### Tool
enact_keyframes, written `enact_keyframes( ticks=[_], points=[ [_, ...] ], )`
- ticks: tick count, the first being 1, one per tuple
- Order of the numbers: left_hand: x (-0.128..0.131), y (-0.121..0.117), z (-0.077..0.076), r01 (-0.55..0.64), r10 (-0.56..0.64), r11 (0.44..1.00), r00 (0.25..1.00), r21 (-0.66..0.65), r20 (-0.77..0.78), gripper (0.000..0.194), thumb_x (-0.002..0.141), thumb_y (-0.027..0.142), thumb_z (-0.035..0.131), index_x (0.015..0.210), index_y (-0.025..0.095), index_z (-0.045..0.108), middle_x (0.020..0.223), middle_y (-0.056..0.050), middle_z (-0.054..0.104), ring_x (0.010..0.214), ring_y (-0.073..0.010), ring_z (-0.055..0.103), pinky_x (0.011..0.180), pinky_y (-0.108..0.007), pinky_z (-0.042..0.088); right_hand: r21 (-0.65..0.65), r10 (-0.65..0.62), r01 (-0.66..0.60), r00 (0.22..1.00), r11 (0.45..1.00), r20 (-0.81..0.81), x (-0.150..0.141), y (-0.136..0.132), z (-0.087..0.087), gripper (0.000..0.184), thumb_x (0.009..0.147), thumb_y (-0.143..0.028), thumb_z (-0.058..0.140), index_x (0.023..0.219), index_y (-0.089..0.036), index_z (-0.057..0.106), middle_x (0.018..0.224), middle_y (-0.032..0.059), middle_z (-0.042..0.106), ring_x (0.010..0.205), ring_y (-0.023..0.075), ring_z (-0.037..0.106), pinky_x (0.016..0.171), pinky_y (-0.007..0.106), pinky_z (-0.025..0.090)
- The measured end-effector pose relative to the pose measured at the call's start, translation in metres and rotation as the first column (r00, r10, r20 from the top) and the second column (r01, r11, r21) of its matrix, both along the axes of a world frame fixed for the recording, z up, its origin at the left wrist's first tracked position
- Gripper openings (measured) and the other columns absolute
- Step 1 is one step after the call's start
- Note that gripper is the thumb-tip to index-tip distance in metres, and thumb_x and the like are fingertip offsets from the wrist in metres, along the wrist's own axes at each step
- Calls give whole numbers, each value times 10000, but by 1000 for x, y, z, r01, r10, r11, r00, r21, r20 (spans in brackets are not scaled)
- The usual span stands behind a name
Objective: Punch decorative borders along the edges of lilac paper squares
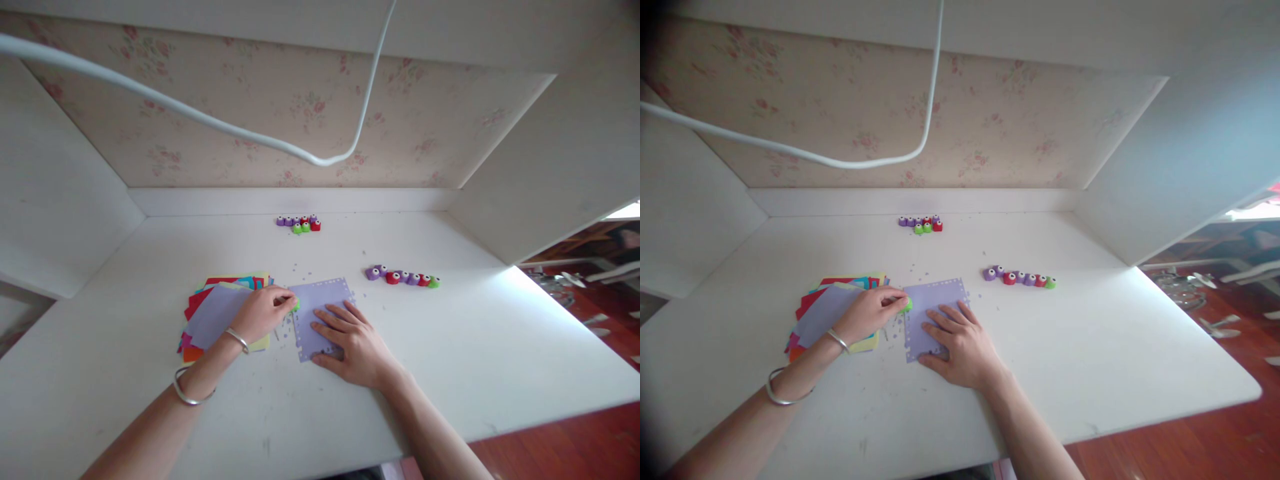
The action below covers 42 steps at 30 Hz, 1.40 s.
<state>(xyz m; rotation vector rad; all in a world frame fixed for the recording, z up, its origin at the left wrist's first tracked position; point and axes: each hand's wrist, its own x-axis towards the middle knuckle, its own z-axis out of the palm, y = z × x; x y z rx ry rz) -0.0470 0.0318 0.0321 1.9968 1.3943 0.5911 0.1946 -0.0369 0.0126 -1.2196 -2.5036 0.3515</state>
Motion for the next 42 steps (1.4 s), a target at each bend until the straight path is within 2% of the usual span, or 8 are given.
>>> enact_keyframes(
  ticks=[5, 11, 16, 22, 26, 31, 35, 42],
  points=[
    [2, 0, 3, 11, -9, 999, 999, 40, -42, 364, 938, 400, 473, 767, 199, 723, 850, -32, 731, 824, -176, 656, 764, -256, 483, 7, -3, 3, 1000, 1000, -7, -1, 0, 0, 526, 910, -591, 530, 1340, -293, 592, 1437, 21, 542, 1349, 281, 464, 1174, 555, 263],
    [3, 4, -1, -45, 45, 995, 999, -84, -6, 307, 879, 409, 532, 870, 195, 751, 936, -43, 756, 843, -185, 689, 773, -252, 508, 7, -11, 11, 1000, 1000, 2, -1, -1, 2, 524, 910, -595, 527, 1331, -291, 602, 1429, 19, 551, 1342, 279, 472, 1175, 551, 265],
    [4, 13, -5, -43, 40, 981, 999, -191, -21, 295, 852, 378, 540, 895, 178, 753, 780, -24, 751, 694, -168, 685, 625, -228, 500, 36, -8, 9, 1000, 999, -10, -1, -1, 1, 512, 899, -573, 560, 1330, -301, 604, 1409, 27, 571, 1329, 280, 487, 1170, 543, 281],
    [12, 24, -6, -102, 72, 962, 989, -254, -126, 136, 757, 251, 611, 761, 171, 720, 682, -12, 709, 586, -138, 628, 536, -212, 441, 34, -14, 15, 1000, 999, -16, -2, 0, 0, 515, 903, -574, 553, 1337, -301, 596, 1406, 26, 574, 1328, 278, 488, 1176, 539, 271],
    [20, 30, -2, -162, 102, 939, 973, -302, -206, 43, 684, 181, 642, 695, 167, 680, 577, 5, 648, 510, -128, 588, 482, -207, 395, 38, -14, 15, 1000, 999, -23, -2, 0, -1, 508, 896, -563, 570, 1329, -299, 606, 1399, 31, 581, 1320, 282, 497, 1172, 542, 277],
    [28, 32, 9, -200, 106, 915, 957, -350, -270, 64, 640, 151, 631, 686, 175, 669, 477, 34, 574, 451, -125, 555, 468, -204, 382, 53, -14, 15, 999, 998, -31, -2, -1, -1, 500, 891, -554, 581, 1319, -298, 615, 1390, 37, 589, 1309, 282, 508, 1166, 538, 289],
    [28, 30, 14, -198, 96, 911, 955, -361, -280, 56, 654, 179, 624, 691, 179, 666, 482, 27, 580, 450, -139, 566, 466, -213, 390, 45, -10, 11, 1000, 999, -25, -2, -1, 0, 506, 905, -572, 550, 1327, -298, 606, 1402, 34, 578, 1321, 283, 496, 1169, 543, 279],
    [26, 29, 10, -153, 64, 937, 959, -314, -277, 35, 668, 164, 617, 665, 186, 644, 503, 6, 597, 489, -158, 591, 488, -231, 399, 28, -17, 17, 1000, 999, -9, -2, -1, 2, 509, 915, -578, 528, 1331, -295, 599, 1413, 21, 569, 1332, 276, 484, 1171, 546, 277]
  ],
)
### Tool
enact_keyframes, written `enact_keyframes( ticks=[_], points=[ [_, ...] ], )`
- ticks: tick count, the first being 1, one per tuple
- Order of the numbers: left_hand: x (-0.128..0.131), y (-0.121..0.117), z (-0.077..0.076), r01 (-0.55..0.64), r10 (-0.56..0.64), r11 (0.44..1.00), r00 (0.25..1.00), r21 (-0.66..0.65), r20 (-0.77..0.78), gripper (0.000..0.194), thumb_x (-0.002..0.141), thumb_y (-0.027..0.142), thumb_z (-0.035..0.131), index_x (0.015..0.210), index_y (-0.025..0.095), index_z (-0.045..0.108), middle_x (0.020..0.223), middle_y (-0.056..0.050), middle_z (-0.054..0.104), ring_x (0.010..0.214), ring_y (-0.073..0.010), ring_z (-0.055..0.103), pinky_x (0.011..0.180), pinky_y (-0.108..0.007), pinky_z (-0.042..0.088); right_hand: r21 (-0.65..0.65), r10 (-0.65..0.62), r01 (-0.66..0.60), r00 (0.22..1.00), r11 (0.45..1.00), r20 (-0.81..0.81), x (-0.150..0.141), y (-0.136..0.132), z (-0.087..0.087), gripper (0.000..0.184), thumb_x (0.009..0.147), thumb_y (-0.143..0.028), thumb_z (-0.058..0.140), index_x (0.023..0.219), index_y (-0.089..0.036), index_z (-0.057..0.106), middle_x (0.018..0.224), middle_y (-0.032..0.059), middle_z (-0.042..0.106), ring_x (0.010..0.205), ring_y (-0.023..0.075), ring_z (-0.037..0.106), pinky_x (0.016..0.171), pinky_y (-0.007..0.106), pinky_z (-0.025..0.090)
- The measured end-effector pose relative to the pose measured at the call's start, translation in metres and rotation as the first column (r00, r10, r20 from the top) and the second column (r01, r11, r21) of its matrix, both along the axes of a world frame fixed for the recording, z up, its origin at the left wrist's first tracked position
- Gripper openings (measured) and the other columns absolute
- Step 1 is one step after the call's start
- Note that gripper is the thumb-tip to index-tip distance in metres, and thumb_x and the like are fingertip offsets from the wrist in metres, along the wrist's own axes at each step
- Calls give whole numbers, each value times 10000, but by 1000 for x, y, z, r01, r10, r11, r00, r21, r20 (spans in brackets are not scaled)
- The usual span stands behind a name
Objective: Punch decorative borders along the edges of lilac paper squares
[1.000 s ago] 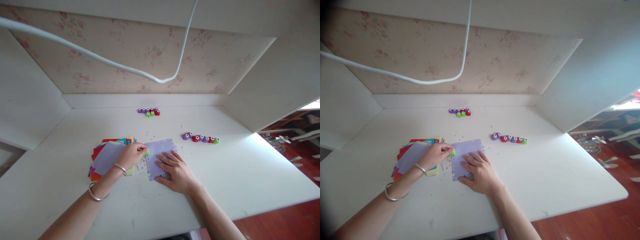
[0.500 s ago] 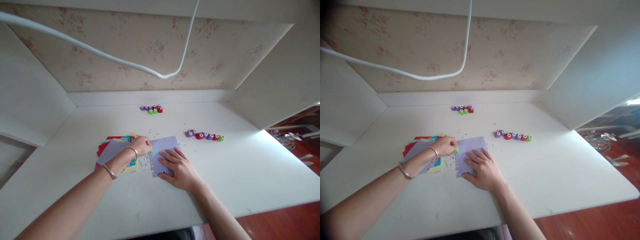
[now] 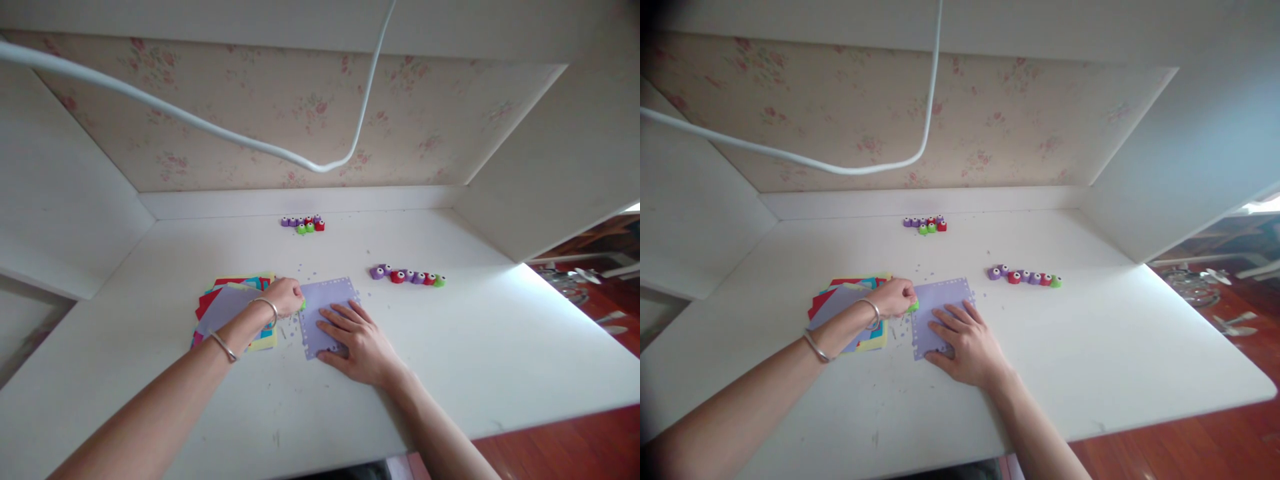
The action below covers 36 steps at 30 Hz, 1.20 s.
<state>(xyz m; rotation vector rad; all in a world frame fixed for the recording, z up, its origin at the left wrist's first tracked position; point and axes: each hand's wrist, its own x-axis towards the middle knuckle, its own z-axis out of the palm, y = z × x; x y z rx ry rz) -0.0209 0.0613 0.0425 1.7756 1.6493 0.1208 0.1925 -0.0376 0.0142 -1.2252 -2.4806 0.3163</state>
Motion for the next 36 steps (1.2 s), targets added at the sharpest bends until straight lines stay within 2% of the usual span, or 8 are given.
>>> enact_keyframes(
  ticks=[8, 16, 24, 26, 28, 30, 33, 36],
  points=[
    [-1, -1, 3, 68, -68, 996, 998, 56, 8, 74, 718, 139, 593, 671, 172, 641, 518, 14, 594, 499, -136, 567, 519, -224, 383, -3, 4, -4, 1000, 1000, 6, 0, 0, 0, 522, 922, -589, 508, 1339, -288, 593, 1426, 21, 556, 1339, 277, 475, 1178, 538, 261],
    [-12, -5, -7, 107, -117, 985, 991, 135, 67, 144, 795, 230, 579, 695, 166, 660, 595, -9, 643, 576, -149, 602, 590, -234, 438, 7, 1, -1, 1000, 1000, -12, 0, -2, -2, 521, 910, -580, 541, 1336, -286, 599, 1414, 33, 567, 1326, 280, 488, 1176, 529, 260],
    [-26, -26, 1, 200, -238, 941, 964, 271, 115, 416, 952, 407, 397, 843, 184, 731, 886, -55, 720, 830, -177, 658, 774, -254, 495, 6, -2, 2, 1000, 1000, -14, 0, -3, 0, 515, 915, -588, 528, 1330, -293, 599, 1423, 23, 559, 1333, 274, 480, 1177, 524, 252],
    [-28, -32, 0, 199, -239, 930, 966, 309, 98, 383, 940, 439, 448, 956, 180, 729, 1011, -75, 712, 888, -188, 657, 829, -270, 500, 7, 0, 0, 1000, 1000, -15, 0, -4, 0, 515, 915, -590, 526, 1331, -295, 598, 1426, 21, 556, 1334, 274, 478, 1175, 525, 253],
    [-30, -37, -2, 192, -228, 922, 971, 336, 71, 327, 870, 417, 591, 1069, 185, 706, 1094, -85, 694, 839, -185, 659, 839, -289, 509, 8, -3, 3, 1000, 1000, -15, 0, -4, -1, 513, 913, -590, 531, 1329, -299, 600, 1425, 17, 556, 1333, 273, 479, 1176, 523, 253],
    [-31, -43, -4, 189, -217, 915, 975, 356, 41, 293, 818, 327, 667, 1078, 197, 702, 1088, -75, 694, 763, -173, 654, 830, -300, 514, 11, -6, 6, 1000, 1000, -16, 0, -3, -2, 515, 908, -590, 539, 1329, -300, 601, 1425, 16, 557, 1330, 273, 481, 1176, 519, 254],
    [-35, -49, -7, 179, -197, 903, 980, 390, 8, 215, 833, 214, 630, 1035, 203, 705, 1042, -62, 705, 797, -177, 659, 835, -293, 507, 16, -5, 5, 1000, 1000, -20, 0, -3, -3, 517, 905, -591, 544, 1329, -300, 602, 1425, 21, 556, 1326, 276, 486, 1173, 521, 257],
    [-41, -52, -7, 164, -176, 894, 984, 416, -9, 219, 857, 204, 596, 1054, 200, 692, 1063, -68, 702, 875, -192, 666, 835, -291, 511, 17, -5, 5, 1000, 1000, -24, 0, -3, -4, 517, 904, -590, 546, 1330, -303, 602, 1423, 21, 558, 1325, 276, 488, 1171, 526, 262]
  ],
)
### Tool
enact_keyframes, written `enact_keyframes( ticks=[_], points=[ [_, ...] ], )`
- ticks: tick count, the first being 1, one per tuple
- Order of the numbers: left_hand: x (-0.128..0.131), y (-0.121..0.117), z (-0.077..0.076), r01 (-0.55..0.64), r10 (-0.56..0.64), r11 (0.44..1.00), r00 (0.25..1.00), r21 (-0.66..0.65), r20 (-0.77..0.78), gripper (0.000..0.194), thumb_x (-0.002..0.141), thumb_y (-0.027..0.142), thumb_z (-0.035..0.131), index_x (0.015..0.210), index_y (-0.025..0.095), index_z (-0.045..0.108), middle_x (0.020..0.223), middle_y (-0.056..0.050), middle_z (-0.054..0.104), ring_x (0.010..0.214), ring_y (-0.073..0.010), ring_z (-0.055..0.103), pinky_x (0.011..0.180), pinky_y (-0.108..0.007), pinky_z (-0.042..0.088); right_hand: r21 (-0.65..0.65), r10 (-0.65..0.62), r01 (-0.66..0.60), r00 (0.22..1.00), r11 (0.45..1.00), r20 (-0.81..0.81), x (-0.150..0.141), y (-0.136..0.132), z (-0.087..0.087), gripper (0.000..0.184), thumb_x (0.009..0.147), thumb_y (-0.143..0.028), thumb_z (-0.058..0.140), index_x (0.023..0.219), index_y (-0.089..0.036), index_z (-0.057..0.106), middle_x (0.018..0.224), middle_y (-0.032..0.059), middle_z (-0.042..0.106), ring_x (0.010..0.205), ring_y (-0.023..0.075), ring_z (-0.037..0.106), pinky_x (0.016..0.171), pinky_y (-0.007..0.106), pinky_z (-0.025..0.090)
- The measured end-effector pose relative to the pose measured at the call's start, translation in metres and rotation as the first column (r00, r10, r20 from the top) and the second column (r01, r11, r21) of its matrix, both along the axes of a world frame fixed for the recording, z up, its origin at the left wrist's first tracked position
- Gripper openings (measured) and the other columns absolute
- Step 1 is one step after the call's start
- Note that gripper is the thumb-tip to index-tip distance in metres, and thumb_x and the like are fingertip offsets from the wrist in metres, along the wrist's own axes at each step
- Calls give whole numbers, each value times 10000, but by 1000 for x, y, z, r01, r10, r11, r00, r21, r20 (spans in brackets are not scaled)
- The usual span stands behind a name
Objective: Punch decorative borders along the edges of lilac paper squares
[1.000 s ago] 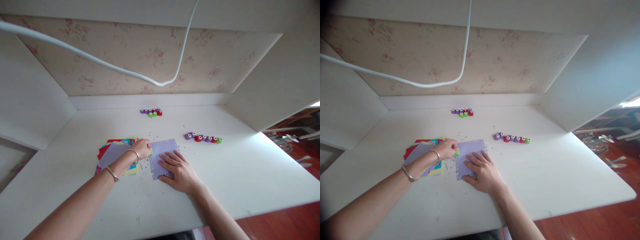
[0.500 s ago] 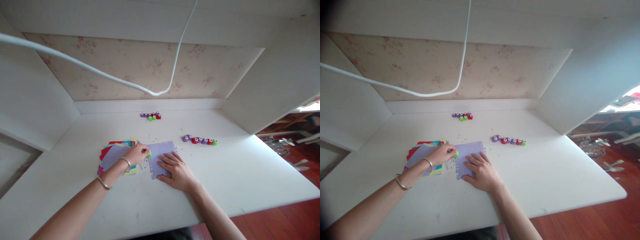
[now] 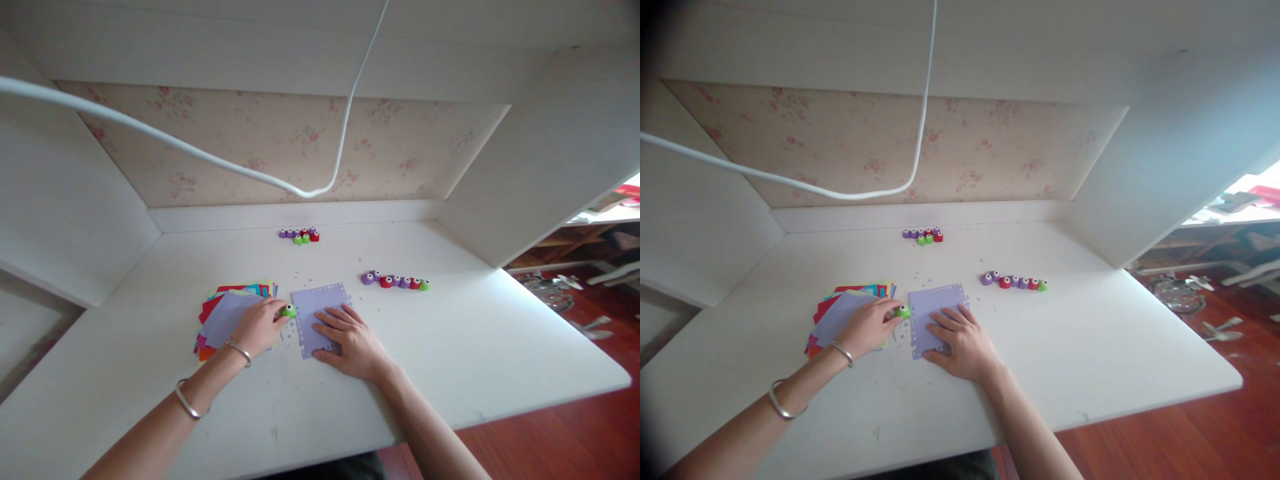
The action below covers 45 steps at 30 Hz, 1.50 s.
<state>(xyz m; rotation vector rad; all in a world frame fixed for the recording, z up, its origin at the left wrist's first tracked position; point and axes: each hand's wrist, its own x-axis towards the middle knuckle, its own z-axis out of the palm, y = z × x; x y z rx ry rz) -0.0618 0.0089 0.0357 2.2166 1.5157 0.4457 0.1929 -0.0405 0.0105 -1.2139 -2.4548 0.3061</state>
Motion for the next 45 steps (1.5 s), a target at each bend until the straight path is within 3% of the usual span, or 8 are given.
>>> enact_keyframes(
  ticks=[9, 13, 17, 27, 33, 38, 42, 45],
  points=[
    [-20, -20, 10, -116, 96, 989, 977, 96, 191, 296, 885, 346, 598, 1126, 191, 669, 1095, -66, 715, 864, -197, 704, 837, -324, 561, 5, 20, -20, 999, 1000, -46, 1, 1, 4, 553, 894, -574, 580, 1376, -303, 555, 1413, 37, 569, 1329, 296, 481, 1170, 577, 248],
    [-9, -47, 13, -91, 62, 993, 945, 76, 321, 267, 893, 341, 603, 1128, 224, 651, 1057, -33, 724, 817, -166, 706, 799, -292, 581, 1, -30, 31, 975, 1000, -221, -4, -6, 8, 481, 932, -444, 587, 1386, -292, 539, 1371, 58, 603, 1294, 292, 514, 1141, 579, 309],
    [14, -74, 13, -14, 2, 1000, 898, 24, 440, 326, 895, 284, 617, 1220, 258, 590, 1075, -11, 724, 817, -140, 710, 793, -255, 590, -270, -164, 21, 838, 963, -520, -20, -25, 14, 456, 943, -370, 589, 1386, -284, 528, 1293, 82, 637, 1047, 216, 659, 896, 398, 565],
    [38, -83, -2, 55, -17, 997, 852, -56, 523, 215, 949, 356, 551, 1116, 255, 643, 1041, -41, 733, 887, -167, 708, 818, -266, 587, -609, -484, -19, 586, 793, -649, -2, -59, 20, 308, 896, -406, 631, 1148, -229, 615, 910, 30, 722, 771, 163, 680, 649, 271, 554],
    [34, -76, -13, 136, -106, 990, 880, -31, 462, 236, 991, 338, 456, 973, 235, 668, 979, -63, 703, 901, -181, 667, 821, -290, 556, -576, -678, 359, 421, 734, -603, 69, -43, 13, 546, 799, -504, 689, 1245, -197, 629, 1074, 112, 737, 933, 250, 716, 798, 384, 575],
    [31, -74, -19, 205, -158, 977, 874, -53, 460, 209, 982, 299, 462, 956, 236, 660, 967, -47, 692, 895, -176, 656, 828, -286, 536, -472, -830, 719, 265, 509, -492, 131, -16, 13, 532, 702, -540, 745, 1091, -177, 727, 1016, 121, 755, 917, 282, 714, 783, 388, 559],
    [29, -72, -21, 210, -144, 974, 872, -91, 468, 200, 975, 285, 467, 938, 234, 657, 937, -37, 684, 861, -169, 649, 786, -275, 526, -331, -885, 857, 259, 396, -388, 155, 0, 17, 532, 719, -590, 704, 1073, -195, 734, 894, 103, 766, 883, 303, 713, 757, 407, 532],
    [29, -72, -22, 214, -148, 972, 876, -96, 459, 198, 970, 263, 466, 924, 231, 657, 926, -40, 680, 860, -172, 646, 790, -281, 517, -290, -880, 852, 337, 436, -335, 146, 9, 16, 500, 740, -605, 670, 1033, -206, 739, 850, 91, 764, 807, 291, 722, 726, 393, 532]
  ],
)
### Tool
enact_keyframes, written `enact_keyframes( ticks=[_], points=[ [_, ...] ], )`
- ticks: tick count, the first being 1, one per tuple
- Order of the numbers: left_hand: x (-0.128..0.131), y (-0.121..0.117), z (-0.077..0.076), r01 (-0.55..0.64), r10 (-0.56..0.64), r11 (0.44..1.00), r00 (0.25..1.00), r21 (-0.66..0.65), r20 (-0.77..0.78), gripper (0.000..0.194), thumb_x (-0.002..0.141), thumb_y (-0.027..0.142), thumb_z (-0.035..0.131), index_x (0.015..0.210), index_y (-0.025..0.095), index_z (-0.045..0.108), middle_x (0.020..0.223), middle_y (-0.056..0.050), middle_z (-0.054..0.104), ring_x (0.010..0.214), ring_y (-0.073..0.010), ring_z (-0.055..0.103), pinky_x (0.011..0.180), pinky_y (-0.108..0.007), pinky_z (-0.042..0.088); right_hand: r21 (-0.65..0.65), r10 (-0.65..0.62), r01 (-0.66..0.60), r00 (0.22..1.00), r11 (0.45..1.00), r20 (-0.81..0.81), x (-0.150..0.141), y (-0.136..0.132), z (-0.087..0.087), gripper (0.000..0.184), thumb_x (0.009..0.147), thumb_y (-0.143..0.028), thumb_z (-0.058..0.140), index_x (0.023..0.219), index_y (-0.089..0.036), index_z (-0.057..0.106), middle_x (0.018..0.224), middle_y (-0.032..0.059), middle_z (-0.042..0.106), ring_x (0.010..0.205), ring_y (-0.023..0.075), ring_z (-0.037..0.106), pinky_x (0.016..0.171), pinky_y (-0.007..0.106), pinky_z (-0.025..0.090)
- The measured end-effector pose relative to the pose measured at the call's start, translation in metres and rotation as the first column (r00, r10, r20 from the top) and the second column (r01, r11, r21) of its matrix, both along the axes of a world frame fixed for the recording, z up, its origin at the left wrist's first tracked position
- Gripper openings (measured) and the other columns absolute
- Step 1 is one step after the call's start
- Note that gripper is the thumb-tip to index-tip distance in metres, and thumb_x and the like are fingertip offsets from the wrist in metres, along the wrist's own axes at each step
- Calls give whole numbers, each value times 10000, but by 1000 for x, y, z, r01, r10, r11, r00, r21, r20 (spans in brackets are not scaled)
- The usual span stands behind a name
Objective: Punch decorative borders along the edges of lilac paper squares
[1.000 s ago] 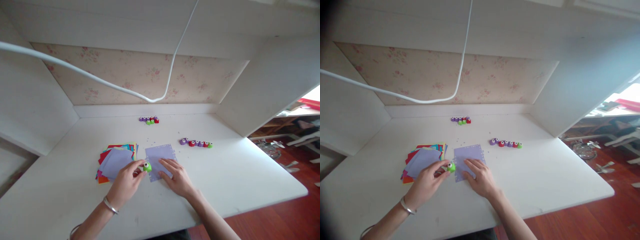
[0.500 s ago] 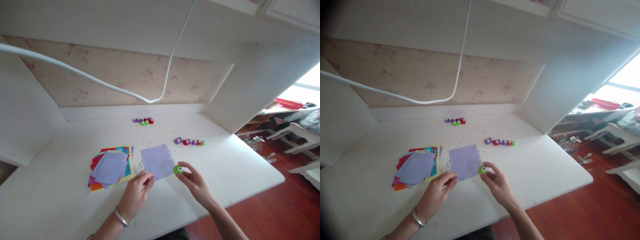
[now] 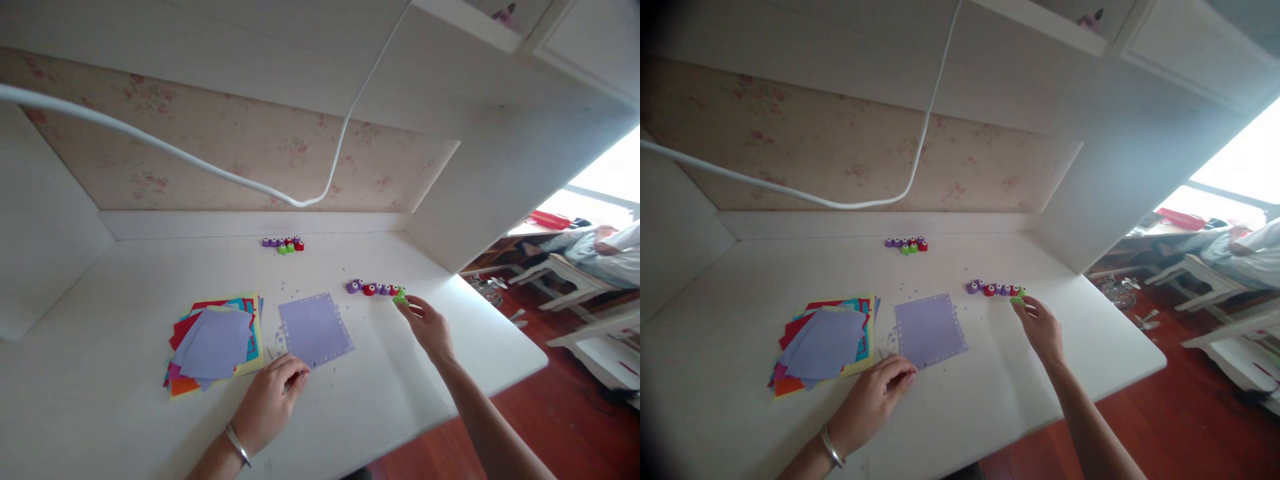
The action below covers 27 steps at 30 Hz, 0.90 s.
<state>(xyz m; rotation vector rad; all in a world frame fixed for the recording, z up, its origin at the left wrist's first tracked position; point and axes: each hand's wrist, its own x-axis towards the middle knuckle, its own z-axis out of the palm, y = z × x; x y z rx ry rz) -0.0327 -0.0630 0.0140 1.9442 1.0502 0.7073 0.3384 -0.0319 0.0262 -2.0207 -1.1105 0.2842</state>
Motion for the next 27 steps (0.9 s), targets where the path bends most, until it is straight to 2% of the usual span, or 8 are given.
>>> enact_keyframes(
  ticks=[5, 10, 15, 19, 20, 22, 25, 27],
  points=[
    [-1, -1, -1, 6, -6, 1000, 1000, 31, -19, 191, 956, 231, 473, 911, 233, 659, 911, -46, 679, 856, -181, 645, 801, -293, 512, 81, 141, -155, 977, 985, 158, -34, 17, -21, 429, 791, -572, 601, 977, -210, 736, 995, 85, 745, 751, 229, 718, 746, 358, 537],
    [-1, 0, -2, 11, -10, 999, 1000, 41, -10, 190, 945, 192, 477, 925, 234, 661, 933, -49, 683, 867, -176, 648, 802, -290, 513, 58, 143, -169, 941, 984, 307, -41, 34, -40, 422, 830, -541, 563, 1059, -226, 725, 1009, 86, 736, 743, 224, 696, 739, 370, 529],
    [-1, -2, -2, -1, 1, 1000, 1000, 31, 12, 195, 937, 194, 483, 912, 225, 674, 915, -57, 692, 843, -174, 650, 782, -286, 520, 58, 127, -160, 917, 985, 379, -40, 37, -39, 488, 833, -582, 551, 1124, -217, 694, 1007, 98, 727, 728, 224, 682, 701, 370, 519],
    [-4, 7, 15, -38, 38, 999, 999, -1, 10, 181, 932, 231, 506, 903, 223, 685, 894, -43, 700, 803, -161, 654, 737, -263, 525, 127, 105, -173, 902, 977, 419, -56, 21, -28, 548, 843, -630, 539, 1154, -198, 668, 1051, 118, 708, 722, 218, 665, 655, 349, 510],
    [-5, 14, 22, -47, 48, 999, 999, 21, -20, 185, 935, 247, 508, 905, 227, 689, 890, -38, 701, 801, -162, 655, 734, -264, 524, 134, 130, -200, 904, 970, 408, -64, 16, -24, 531, 856, -623, 535, 1134, -192, 672, 1018, 111, 713, 698, 207, 657, 640, 334, 507],
    [-5, 37, 38, -77, 89, 990, 991, 121, -99, 213, 949, 277, 491, 942, 232, 699, 904, -38, 706, 802, -166, 661, 753, -274, 525, 105, 256, -305, 908, 946, 331, -83, 5, -19, 460, 900, -581, 512, 1083, -195, 683, 864, 67, 723, 583, 162, 616, 594, 292, 496],
    [-2, 92, 54, -89, 191, 944, 934, 319, -302, 232, 952, 265, 477, 1004, 221, 698, 1003, -43, 700, 860, -160, 671, 826, -265, 527, 103, 404, -424, 899, 900, 171, -119, -7, -13, 377, 937, -517, 498, 1011, -211, 706, 688, 15, 699, 517, 137, 599, 545, 242, 490],
    [1, 135, 56, -116, 248, 928, 901, 354, -355, 225, 922, 236, 512, 1061, 203, 685, 1124, -61, 666, 894, -168, 667, 869, -281, 522, 125, 508, -519, 854, 846, 112, -143, -13, -11, 347, 951, -475, 491, 927, -218, 723, 694, 20, 705, 541, 138, 614, 526, 227, 485]
  ],
)
